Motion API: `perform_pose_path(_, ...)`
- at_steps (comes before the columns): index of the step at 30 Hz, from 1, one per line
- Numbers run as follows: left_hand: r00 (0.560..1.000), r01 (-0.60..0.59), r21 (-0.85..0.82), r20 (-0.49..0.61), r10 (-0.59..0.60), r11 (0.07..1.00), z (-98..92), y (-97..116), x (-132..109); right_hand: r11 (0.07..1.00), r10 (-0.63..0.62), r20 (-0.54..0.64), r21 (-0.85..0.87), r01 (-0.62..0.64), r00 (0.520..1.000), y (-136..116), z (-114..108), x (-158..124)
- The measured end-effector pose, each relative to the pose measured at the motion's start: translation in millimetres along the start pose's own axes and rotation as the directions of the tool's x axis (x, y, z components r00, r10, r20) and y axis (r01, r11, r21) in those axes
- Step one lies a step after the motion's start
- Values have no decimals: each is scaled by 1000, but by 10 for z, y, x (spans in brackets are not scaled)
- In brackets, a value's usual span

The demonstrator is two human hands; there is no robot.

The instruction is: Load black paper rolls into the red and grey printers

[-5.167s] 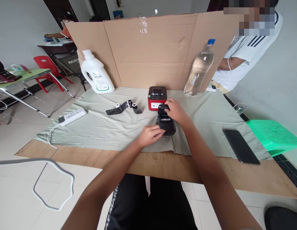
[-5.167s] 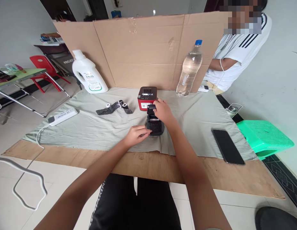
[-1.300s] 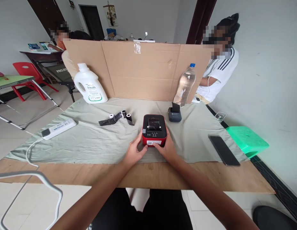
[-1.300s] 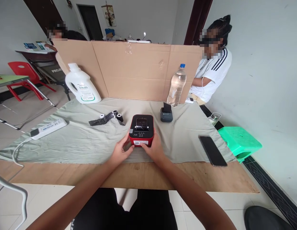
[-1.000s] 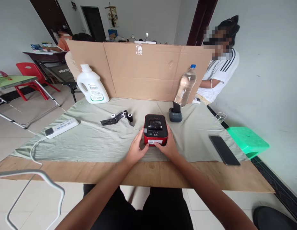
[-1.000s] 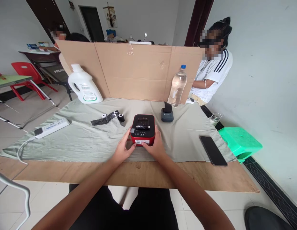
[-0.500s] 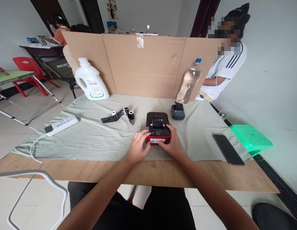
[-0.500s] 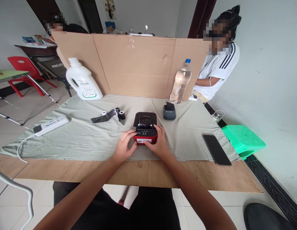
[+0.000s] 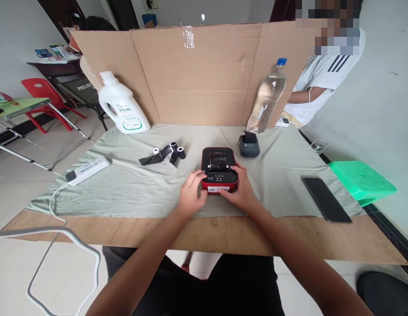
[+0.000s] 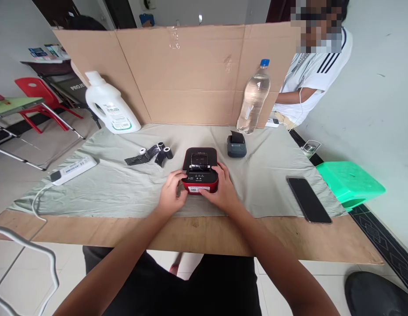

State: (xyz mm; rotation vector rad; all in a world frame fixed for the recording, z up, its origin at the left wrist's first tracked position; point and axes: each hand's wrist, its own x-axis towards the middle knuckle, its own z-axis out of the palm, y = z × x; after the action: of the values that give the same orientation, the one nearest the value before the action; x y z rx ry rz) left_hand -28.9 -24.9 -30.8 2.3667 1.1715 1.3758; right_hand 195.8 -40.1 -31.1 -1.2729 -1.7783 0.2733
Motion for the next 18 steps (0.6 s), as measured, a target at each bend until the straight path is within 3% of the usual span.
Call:
perform_pose_path(11, 998, -49, 40, 34, 48, 998, -42, -108, 24, 995, -43, 31, -89, 46, 999, -73, -94, 64)
perform_pose_path(15, 994, -103, 29, -30, 104, 994, -88, -120, 2, 997, -47, 48, -61, 50, 998, -66, -130, 86)
perform_pose_path(18, 995, -75, 41, -57, 77, 996, -126, -80, 119, 998, -63, 64, -11, 64, 996, -45, -143, 88)
